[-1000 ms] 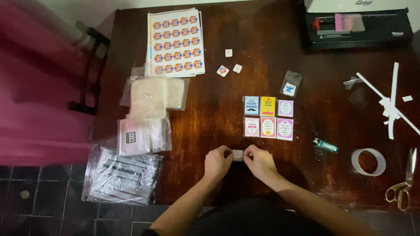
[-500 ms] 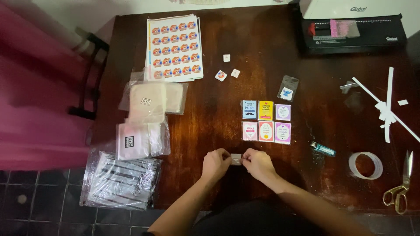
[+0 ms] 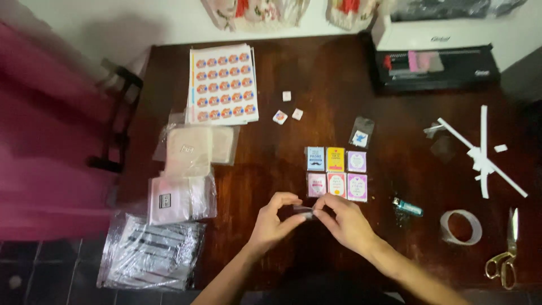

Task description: The person seals small transparent plastic bags containing colorful square cards using a lighter. They hold the bag open, apply the flame to the top edge to melt and seal the plastic, and then place the sealed package on the table.

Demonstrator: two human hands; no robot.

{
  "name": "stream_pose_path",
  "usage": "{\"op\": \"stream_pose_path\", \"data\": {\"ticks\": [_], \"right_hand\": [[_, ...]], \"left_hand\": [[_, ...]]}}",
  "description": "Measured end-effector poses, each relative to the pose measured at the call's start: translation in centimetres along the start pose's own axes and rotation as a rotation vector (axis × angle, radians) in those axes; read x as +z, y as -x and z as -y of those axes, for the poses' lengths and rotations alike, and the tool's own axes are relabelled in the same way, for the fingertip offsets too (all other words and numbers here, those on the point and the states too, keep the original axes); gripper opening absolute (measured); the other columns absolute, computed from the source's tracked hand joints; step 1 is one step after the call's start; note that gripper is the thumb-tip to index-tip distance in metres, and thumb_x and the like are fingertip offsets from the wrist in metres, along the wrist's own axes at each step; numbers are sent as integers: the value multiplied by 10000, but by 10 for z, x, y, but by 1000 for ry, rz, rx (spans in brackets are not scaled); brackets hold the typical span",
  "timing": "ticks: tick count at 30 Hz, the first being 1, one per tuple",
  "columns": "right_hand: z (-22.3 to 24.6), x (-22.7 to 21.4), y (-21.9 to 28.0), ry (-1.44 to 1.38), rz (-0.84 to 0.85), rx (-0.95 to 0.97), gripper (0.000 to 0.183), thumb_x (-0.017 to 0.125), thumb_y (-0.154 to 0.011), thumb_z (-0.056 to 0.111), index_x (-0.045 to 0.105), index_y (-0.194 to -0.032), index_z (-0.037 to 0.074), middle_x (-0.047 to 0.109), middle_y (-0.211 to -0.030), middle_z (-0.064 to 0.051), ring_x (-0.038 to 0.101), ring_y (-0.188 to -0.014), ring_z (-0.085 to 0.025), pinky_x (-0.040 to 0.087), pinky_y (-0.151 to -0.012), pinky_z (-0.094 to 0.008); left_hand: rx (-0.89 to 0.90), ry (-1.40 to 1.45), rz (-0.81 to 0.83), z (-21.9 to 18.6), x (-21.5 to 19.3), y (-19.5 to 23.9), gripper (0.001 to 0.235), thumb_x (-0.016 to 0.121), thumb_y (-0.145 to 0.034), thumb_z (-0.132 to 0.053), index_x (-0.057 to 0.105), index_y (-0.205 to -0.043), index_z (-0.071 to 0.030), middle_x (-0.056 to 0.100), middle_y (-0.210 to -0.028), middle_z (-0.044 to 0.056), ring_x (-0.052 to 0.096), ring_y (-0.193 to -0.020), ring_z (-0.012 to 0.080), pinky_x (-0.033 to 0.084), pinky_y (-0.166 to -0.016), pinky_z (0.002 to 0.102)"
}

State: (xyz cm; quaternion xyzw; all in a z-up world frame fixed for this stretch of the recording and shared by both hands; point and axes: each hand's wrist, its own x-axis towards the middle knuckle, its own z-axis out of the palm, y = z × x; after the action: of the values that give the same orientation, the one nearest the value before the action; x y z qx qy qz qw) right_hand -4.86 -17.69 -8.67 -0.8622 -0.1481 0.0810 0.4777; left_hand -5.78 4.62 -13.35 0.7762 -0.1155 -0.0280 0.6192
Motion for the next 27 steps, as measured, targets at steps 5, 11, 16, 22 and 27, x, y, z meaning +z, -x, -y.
{"op": "stream_pose_path", "data": {"ticks": [5, 11, 16, 22, 27], "right_hand": [[29, -42, -1, -26, -30, 125, 104, 705, -920, 134, 626, -960, 78, 723, -798, -76, 703, -687, -204, 559, -647, -334], [27, -76, 28, -344, -191, 67, 160, 713, -901, 56, 600, -1013, 64, 708, -998, -85, 677, -881, -146, 562, -808, -316], [-42, -126, 101, 21, -557, 37, 262, 755, -823, 116, 650, -1052, 45, 707, -1130, -80, 672, -1069, -162, 534, -952, -337], [-279, -145, 262, 946, -767, 799, 324, 794, -965, 416, 740, -1000, 98, 719, -968, -143, 692, -951, -341, 571, -866, -425], [-310, -142, 273, 804, -729, 931, 396, 774, -882, 390, 727, -1094, 59, 706, -1048, -234, 661, -1012, -423, 533, -977, -522]], "left_hand": [[-44, 244, 39, -43, 10, -18, 444, 765, -887, -54, 484, -1229, -32, 754, -1042, 104, 711, -984, 170, 563, -882, 324], [54, 416, 161, -85, 24, -33, 328, 725, -917, -18, 457, -1103, -44, 737, -1107, 95, 711, -1039, 143, 586, -903, 308], [179, 322, 305, -112, 25, -42, 234, 725, -907, 13, 611, -1109, -10, 732, -1176, 104, 686, -988, 153, 555, -858, 294], [234, 223, 420, -134, 30, -53, 450, 734, -868, 16, 676, -1311, -40, 672, -1275, 111, 659, -968, 148, 550, -839, 283], [223, 187, 511, -144, 38, -64, 574, 744, -803, 17, 654, -1365, -64, 661, -1325, 106, 638, -909, 144, 549, -825, 283]]}}
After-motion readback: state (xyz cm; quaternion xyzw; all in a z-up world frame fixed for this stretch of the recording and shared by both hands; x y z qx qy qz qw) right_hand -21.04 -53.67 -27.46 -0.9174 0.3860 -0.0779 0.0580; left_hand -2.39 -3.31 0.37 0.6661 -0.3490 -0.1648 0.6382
